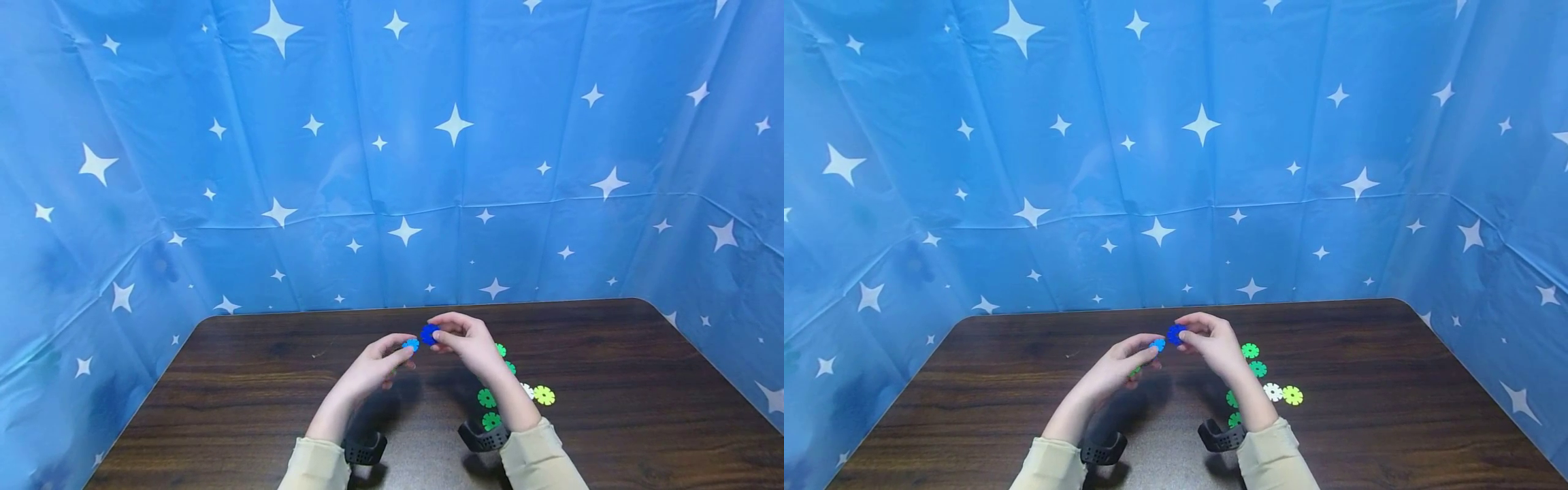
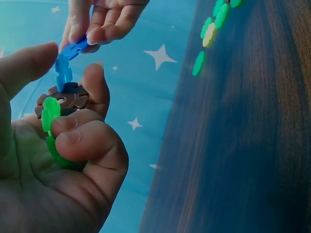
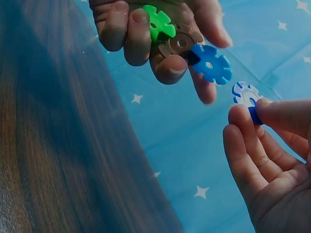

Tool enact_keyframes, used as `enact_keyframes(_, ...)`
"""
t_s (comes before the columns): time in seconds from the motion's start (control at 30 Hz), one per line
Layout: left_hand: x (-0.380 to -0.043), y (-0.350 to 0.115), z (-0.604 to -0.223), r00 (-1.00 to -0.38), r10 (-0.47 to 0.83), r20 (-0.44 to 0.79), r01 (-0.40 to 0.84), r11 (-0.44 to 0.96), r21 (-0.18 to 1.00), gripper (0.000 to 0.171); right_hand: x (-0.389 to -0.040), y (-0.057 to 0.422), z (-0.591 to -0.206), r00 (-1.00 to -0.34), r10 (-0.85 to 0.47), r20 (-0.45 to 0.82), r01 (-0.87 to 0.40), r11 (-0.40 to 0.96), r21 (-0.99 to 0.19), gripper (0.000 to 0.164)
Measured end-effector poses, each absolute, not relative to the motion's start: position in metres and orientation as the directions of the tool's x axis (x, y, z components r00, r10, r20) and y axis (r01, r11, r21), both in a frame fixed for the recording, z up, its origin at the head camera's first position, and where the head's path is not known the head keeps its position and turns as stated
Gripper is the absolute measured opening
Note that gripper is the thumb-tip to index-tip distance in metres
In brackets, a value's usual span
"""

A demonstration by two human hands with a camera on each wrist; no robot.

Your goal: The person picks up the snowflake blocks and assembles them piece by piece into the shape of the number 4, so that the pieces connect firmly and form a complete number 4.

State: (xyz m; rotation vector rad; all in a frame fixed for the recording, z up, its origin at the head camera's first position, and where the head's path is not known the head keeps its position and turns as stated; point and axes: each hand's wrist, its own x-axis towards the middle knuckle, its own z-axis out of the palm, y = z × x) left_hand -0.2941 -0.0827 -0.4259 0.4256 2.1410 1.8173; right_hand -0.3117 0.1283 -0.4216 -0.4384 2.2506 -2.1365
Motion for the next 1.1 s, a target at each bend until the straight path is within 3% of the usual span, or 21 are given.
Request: enact_keyframes(1.1, -0.2926, -0.0826, -0.4236, -0.899, 0.438, -0.001, 0.094, 0.195, 0.976, 0.040, -0.3072, 0.1221, -0.4182, -0.944, -0.259, 0.203, -0.236, 0.102, -0.966, 0.023)
